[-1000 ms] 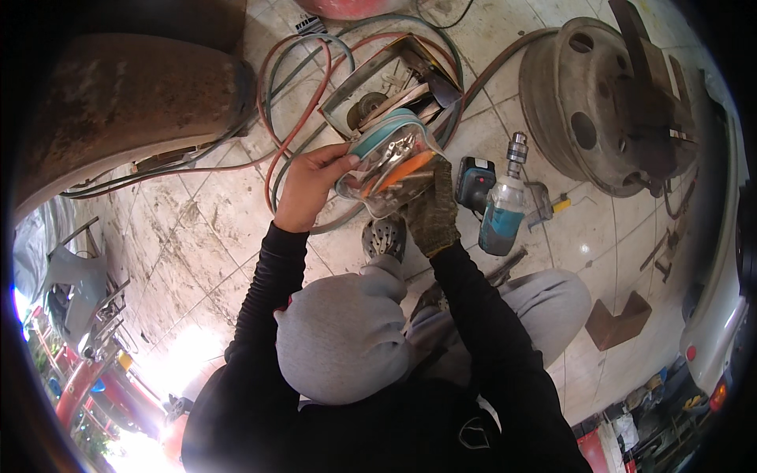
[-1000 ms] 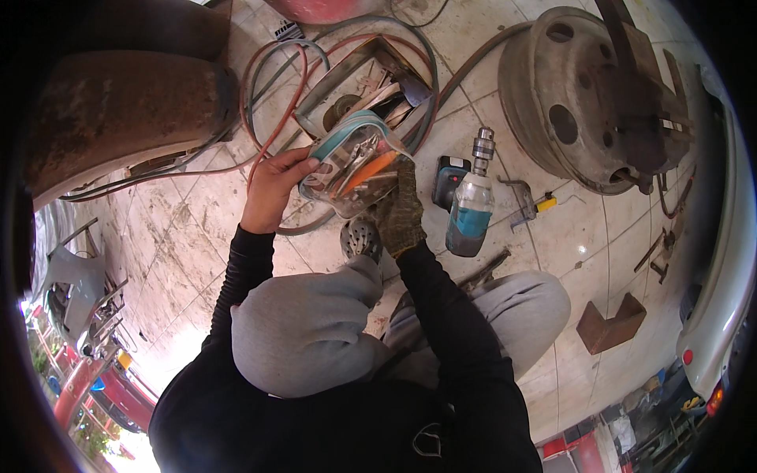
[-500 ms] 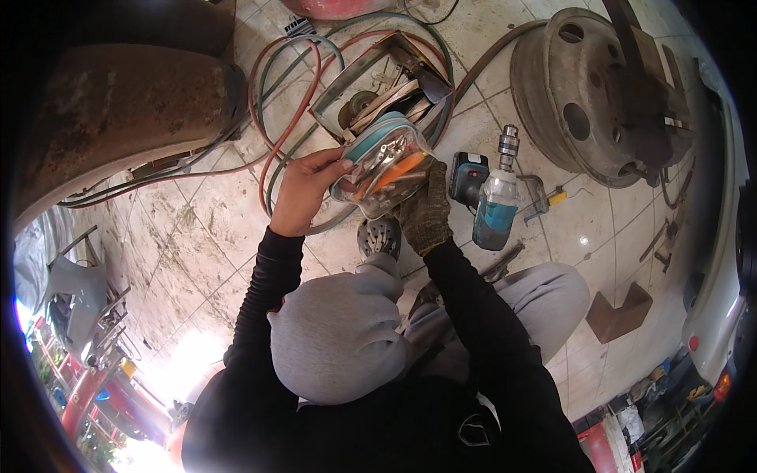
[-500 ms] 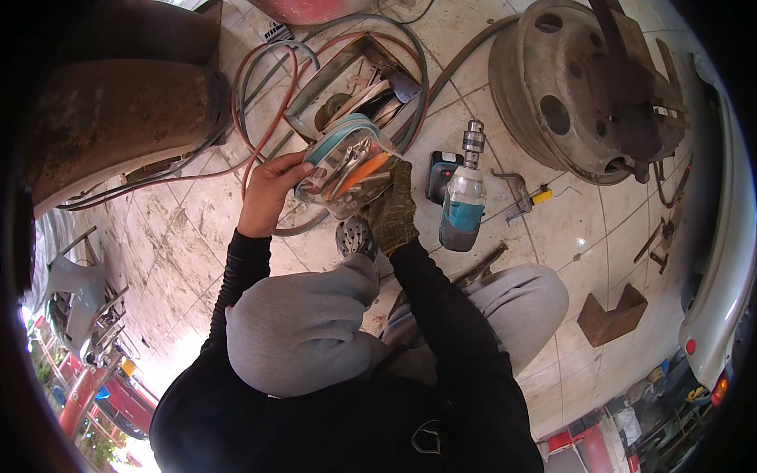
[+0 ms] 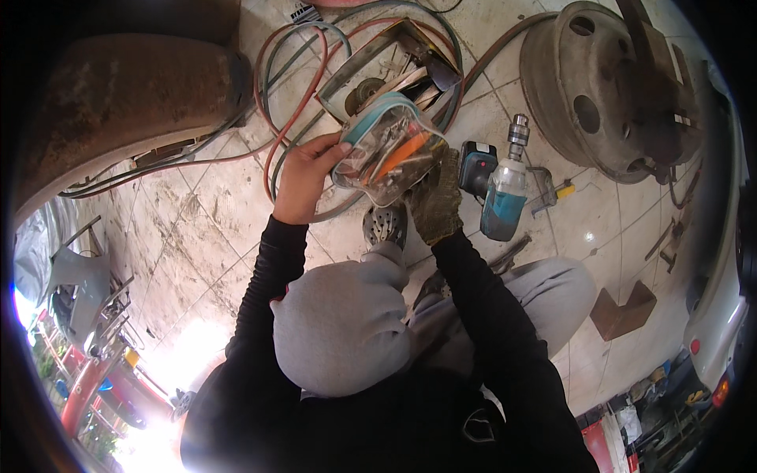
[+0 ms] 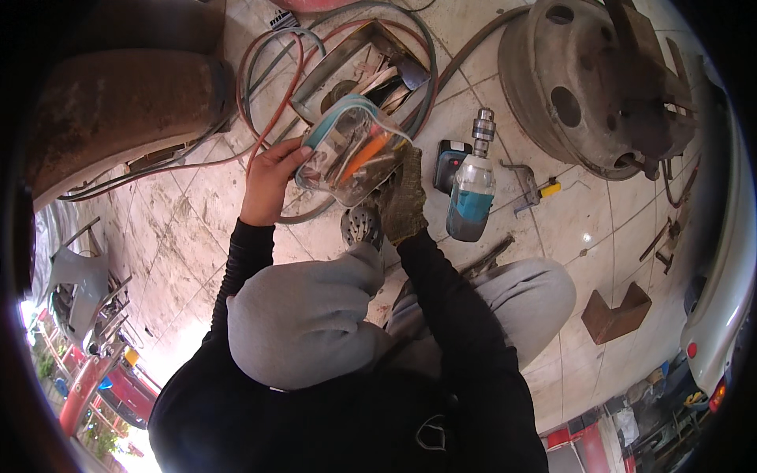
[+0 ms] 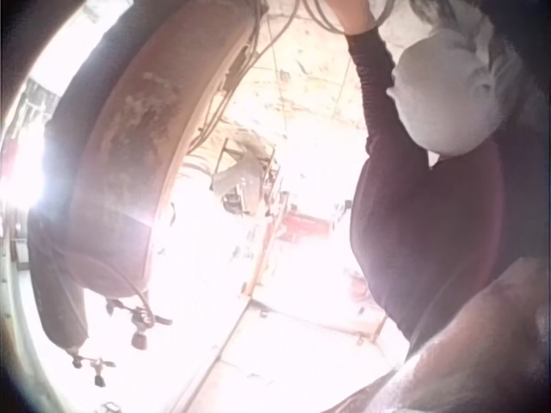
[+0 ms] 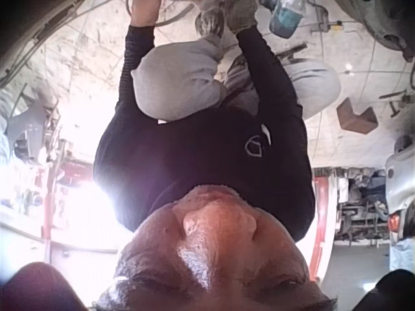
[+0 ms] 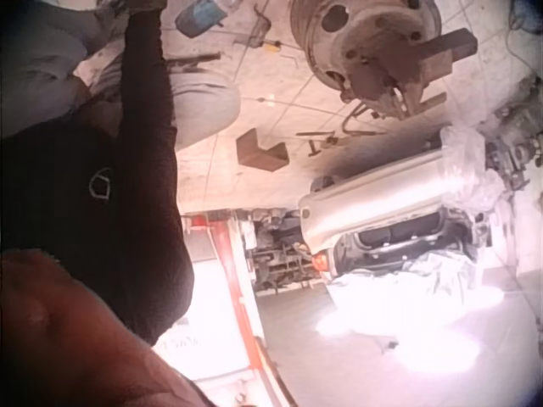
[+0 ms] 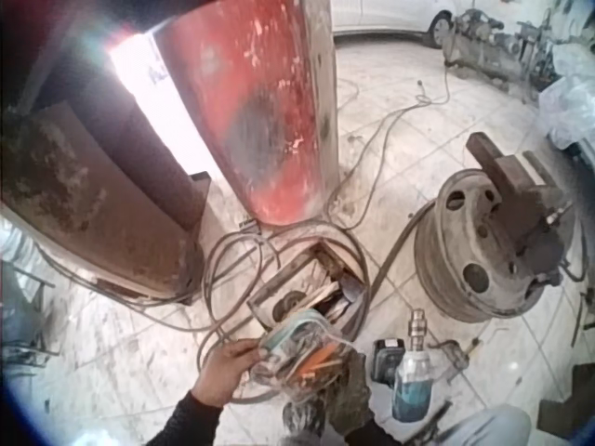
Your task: The person walks through a garage, puts on a glove, and uses a hammer and a metal bar to tap and pry at the front bumper of a white car. They then pick up a power tool and a small metal piece from the floor, appearing to prepare for further work.
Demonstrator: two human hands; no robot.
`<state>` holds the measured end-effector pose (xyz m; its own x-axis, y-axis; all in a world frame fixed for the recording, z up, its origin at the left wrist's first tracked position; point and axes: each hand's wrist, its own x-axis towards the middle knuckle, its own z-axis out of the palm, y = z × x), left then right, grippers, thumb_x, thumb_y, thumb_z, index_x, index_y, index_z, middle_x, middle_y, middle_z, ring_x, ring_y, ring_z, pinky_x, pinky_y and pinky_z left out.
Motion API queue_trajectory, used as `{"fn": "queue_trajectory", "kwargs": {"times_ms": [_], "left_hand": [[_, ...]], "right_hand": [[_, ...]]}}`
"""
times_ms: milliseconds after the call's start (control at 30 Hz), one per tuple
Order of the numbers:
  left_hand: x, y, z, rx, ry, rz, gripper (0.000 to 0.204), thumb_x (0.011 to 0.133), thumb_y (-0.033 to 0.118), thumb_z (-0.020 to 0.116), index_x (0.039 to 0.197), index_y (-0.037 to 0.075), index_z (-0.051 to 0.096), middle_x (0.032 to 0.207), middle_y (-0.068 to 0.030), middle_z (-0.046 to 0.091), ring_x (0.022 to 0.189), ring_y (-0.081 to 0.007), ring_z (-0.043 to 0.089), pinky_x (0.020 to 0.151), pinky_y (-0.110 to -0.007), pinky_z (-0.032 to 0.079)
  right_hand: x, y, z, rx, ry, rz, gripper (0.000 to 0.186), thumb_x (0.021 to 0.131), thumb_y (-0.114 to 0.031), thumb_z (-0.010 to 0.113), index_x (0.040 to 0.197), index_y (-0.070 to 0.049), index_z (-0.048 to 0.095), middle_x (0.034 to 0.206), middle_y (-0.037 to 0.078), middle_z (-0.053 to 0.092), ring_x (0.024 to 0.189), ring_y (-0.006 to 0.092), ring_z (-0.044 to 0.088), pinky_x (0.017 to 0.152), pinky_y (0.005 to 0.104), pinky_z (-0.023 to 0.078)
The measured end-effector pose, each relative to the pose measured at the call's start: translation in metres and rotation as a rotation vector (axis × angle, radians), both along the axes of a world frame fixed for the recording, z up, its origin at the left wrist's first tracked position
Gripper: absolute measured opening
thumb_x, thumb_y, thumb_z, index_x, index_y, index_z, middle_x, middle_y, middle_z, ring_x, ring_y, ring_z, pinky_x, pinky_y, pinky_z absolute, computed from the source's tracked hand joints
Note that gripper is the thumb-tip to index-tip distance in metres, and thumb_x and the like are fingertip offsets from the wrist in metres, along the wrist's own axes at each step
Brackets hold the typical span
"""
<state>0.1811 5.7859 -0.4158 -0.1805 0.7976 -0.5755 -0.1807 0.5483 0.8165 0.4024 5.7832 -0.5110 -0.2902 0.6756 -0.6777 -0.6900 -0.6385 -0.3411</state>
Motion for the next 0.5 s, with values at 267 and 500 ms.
{"fn": "queue_trajectory", "kwargs": {"times_ms": [267, 500], "left_hand": [[-0.003, 0.005, 0.002, 0.028, -0.016, -0.010, 0.033, 0.102, 0.015, 0.065, 0.126, -0.008, 0.067, 0.106, -0.0135, 0.077, 0.096, -0.0149, 0.072, 0.080, -0.028, 0.058], [0.001, 0.010, 0.000, 0.031, -0.021, 0.015, 0.034, 0.102, 0.017, 0.065, 0.127, -0.008, 0.065, 0.106, -0.0140, 0.076, 0.090, -0.0155, 0.072, 0.080, -0.028, 0.059]], "right_hand": [[-0.003, 0.005, 0.012, -0.014, -0.031, -0.040, 0.061, 0.104, -0.055, 0.056, 0.146, -0.011, 0.052, 0.137, 0.012, 0.059, 0.122, 0.0272, 0.059, 0.102, 0.0499, 0.051], [0.009, 0.002, -0.015, 0.135, -0.024, 0.092, 0.039, 0.102, -0.030, 0.059, 0.133, -0.006, 0.062, 0.117, 0.010, 0.069, 0.110, 0.0262, 0.067, 0.099, 0.0473, 0.054]]}}
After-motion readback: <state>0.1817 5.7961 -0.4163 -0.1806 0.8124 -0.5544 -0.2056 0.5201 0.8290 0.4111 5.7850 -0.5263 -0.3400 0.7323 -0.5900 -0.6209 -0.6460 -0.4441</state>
